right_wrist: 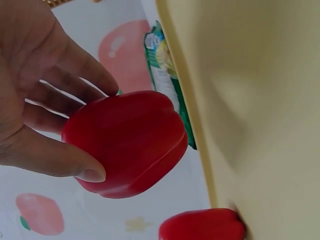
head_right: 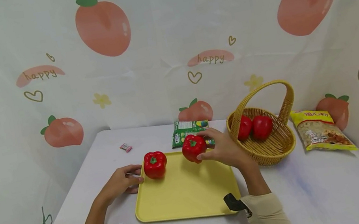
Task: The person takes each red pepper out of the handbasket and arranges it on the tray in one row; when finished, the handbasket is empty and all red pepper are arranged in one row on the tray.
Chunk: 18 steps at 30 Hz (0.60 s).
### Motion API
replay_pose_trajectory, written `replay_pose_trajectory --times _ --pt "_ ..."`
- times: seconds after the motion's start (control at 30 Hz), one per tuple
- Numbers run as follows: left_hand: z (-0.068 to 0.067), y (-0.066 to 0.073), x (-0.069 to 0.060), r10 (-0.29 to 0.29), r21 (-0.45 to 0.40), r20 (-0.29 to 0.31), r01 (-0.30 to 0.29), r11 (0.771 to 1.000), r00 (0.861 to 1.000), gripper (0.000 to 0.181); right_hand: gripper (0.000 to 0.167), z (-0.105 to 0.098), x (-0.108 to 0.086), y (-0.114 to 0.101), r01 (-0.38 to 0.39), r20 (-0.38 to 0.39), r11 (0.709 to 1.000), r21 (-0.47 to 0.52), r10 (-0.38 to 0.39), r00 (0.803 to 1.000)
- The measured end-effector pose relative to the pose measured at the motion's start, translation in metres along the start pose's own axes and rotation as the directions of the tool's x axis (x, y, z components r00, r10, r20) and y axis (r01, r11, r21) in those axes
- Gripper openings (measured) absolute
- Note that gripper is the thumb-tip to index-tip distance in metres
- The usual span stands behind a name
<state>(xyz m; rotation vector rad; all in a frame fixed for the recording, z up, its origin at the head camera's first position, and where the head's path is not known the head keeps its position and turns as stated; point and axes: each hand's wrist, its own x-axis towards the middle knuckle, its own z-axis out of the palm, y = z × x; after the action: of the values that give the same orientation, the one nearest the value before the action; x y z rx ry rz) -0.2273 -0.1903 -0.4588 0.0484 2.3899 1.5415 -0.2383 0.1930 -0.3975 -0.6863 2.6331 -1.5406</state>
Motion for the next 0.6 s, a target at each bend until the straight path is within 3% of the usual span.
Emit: replay_pose_trajectory --times 0.23,0.6 --pt "-0.001 -0.001 0.000 0.004 0.002 -0.004 -0.004 1.000 1.000 0.052 0.069 0.011 0.002 0.000 -0.017 0.057 1.000 0.012 0.017 0.998" --pt "-0.002 0.000 -0.001 0.015 0.004 0.009 -0.015 1.000 1.000 0.054 0.068 0.026 0.005 -0.004 -0.015 0.116 0.998 -0.060 0.021 0.993"
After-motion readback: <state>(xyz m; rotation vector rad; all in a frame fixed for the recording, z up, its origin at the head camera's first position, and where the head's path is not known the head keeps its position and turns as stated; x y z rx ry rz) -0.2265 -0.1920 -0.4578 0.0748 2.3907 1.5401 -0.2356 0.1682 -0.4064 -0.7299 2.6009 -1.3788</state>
